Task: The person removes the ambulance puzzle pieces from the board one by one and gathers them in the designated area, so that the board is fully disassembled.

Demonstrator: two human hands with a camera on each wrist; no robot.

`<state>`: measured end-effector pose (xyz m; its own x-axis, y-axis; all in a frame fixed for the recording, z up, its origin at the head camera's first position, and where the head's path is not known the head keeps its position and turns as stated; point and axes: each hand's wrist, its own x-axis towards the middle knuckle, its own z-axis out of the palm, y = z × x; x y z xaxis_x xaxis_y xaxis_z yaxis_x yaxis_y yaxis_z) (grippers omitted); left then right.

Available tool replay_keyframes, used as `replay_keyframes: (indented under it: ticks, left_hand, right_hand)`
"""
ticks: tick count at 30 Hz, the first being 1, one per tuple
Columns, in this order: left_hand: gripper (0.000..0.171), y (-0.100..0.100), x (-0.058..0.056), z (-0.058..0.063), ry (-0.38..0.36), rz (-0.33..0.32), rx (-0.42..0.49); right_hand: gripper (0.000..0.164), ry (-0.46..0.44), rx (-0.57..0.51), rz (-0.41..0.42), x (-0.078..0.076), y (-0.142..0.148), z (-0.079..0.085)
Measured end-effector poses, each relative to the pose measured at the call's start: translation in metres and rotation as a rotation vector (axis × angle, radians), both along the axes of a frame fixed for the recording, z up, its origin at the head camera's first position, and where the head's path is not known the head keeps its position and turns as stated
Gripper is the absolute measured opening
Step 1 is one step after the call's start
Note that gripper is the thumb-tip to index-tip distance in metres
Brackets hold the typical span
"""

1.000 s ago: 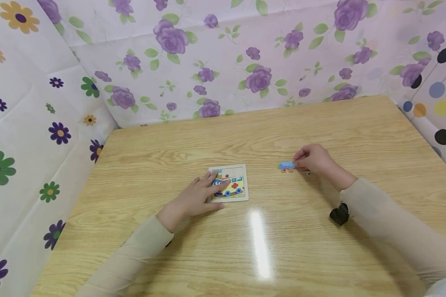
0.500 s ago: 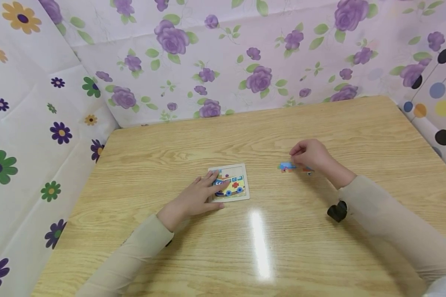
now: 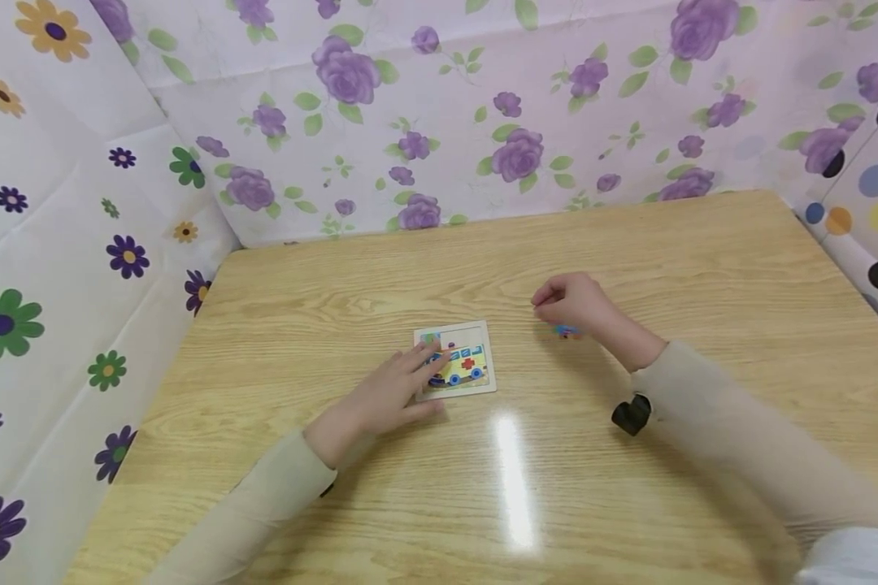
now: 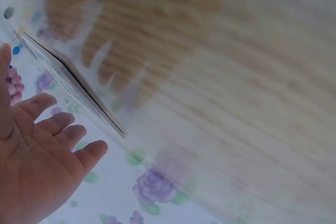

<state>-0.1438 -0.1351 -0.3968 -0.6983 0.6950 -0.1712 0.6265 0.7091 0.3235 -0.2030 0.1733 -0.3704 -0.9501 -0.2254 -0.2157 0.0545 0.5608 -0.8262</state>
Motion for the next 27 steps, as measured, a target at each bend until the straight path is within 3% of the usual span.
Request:
replay_keyframes:
  ticks: [12,27]
  left_hand:
    - [0.072,0.004,0.015,0.003,-0.074,-0.006,0.017]
    - [0.07,0.005,0.017,-0.003,-0.014,-0.039,-0.015]
  right_hand:
    - [0.025,0.03,-0.069,0.062,-0.001,-0.049,-0.003]
    - [0.027,-0.019,-0.1,0.113,0.004,-0.098,-0.01]
